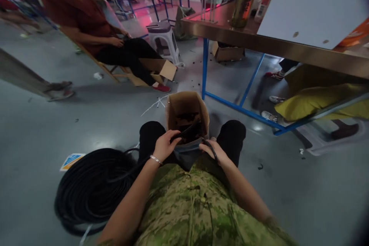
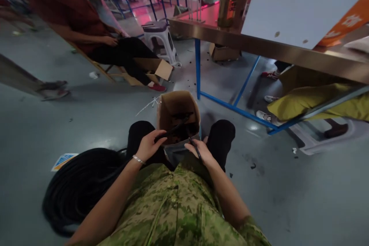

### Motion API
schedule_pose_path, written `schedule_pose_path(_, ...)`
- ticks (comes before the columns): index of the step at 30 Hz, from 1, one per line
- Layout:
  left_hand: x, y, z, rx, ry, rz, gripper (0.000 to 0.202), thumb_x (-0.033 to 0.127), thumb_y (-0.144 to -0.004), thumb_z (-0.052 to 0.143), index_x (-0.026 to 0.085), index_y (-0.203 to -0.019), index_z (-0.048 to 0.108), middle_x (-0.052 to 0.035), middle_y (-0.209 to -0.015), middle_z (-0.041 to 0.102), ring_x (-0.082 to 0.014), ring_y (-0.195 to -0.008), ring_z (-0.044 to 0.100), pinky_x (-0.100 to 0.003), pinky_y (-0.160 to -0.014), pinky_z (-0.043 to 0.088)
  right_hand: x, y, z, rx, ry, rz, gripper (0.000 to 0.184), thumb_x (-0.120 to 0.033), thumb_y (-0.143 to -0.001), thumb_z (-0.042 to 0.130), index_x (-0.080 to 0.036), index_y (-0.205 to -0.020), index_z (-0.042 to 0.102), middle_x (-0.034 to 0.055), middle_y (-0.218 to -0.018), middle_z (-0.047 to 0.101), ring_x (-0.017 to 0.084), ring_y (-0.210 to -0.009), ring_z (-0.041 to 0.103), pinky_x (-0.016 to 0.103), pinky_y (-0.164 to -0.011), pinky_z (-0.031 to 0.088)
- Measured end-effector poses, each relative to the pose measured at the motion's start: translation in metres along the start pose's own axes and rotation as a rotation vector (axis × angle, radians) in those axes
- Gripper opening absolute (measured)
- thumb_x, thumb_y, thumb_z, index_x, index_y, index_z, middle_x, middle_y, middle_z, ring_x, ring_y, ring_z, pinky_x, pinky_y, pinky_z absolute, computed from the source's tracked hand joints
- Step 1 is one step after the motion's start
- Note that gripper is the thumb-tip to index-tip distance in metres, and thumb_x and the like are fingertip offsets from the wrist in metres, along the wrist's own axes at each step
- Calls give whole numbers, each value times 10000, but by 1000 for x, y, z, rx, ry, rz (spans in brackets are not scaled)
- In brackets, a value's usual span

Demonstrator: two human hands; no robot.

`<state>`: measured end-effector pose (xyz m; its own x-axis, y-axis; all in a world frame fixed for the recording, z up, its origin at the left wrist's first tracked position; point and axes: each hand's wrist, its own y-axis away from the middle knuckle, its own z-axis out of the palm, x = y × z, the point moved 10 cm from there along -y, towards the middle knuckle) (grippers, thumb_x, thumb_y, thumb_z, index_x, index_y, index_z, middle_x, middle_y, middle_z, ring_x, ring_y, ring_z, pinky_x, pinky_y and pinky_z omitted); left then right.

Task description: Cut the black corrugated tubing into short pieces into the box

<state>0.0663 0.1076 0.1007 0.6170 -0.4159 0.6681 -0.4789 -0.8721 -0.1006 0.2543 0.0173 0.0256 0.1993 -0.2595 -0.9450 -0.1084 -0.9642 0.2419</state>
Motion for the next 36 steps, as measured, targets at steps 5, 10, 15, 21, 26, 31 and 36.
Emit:
schedule_pose_path(5, -17, 0, -15, -2, -72, -9, 282, 368, -855, 531, 254, -1074, 669, -32, -995, 682, -183, -895, 629, -278, -826, 474, -5, -33, 26, -100, -24, -41, 401, -568, -784, 570, -175, -781, 650, 15, -688, 645, 172, -677, 600, 260, -631, 448)
schedule_pose_path(10, -44, 1, -10, -90, -93, -23, 300, 331, -853, 517, 251, -1104, 661, -27, -1083, 690, -197, -1014, 621, -296, -912, 457, 4, -41, 33, -87, -12, -60, 421, -588, -770, 567, -177, -702, 627, 14, -626, 632, 153, -586, 583, 241, -563, 434)
schedule_pose_path(15, -44, 0, 19, -240, -327, -134, 302, 253, -837, 539, 213, -1121, 635, -70, -1107, 683, -234, -1002, 631, -326, -878, 450, 26, -39, 29, 56, 264, -18, 398, -558, -748, 595, -198, -582, 621, 29, -545, 609, 195, -570, 590, 266, -535, 404)
schedule_pose_path(21, -13, -17, 51, -164, -373, -245, 361, 372, -904, 467, 178, -1181, 593, -114, -1115, 671, -240, -982, 629, -328, -841, 428, 32, -38, 37, 64, 354, -49, 345, -498, -777, 576, -189, -688, 701, 56, -645, 676, 240, -684, 630, 278, -580, 407)
schedule_pose_path(26, -13, -31, 64, -117, -289, -273, 293, 313, -920, 441, 221, -1116, 639, -71, -1127, 681, -222, -1036, 610, -338, -890, 381, 45, -40, 41, 39, 313, -5, 369, -526, -774, 577, -184, -696, 691, 47, -604, 656, 240, -684, 625, 273, -565, 411)
schedule_pose_path(31, -32, -24, 65, -96, -227, -404, 277, 381, -900, 474, 261, -1031, 687, -36, -1063, 710, -222, -1009, 621, -328, -846, 389, 51, -47, 49, -37, 257, 24, 348, -521, -771, 595, -190, -829, 687, 26, -704, 672, 220, -743, 630, 274, -636, 452)
schedule_pose_path(36, -37, -18, 56, -52, -215, -440, 303, 401, -896, 476, 263, -1058, 691, -43, -1044, 715, -237, -988, 632, -333, -831, 403, 54, -49, 44, -5, 311, 69, 290, -461, -791, 607, -186, -849, 677, 53, -783, 683, 235, -791, 629, 298, -687, 453)
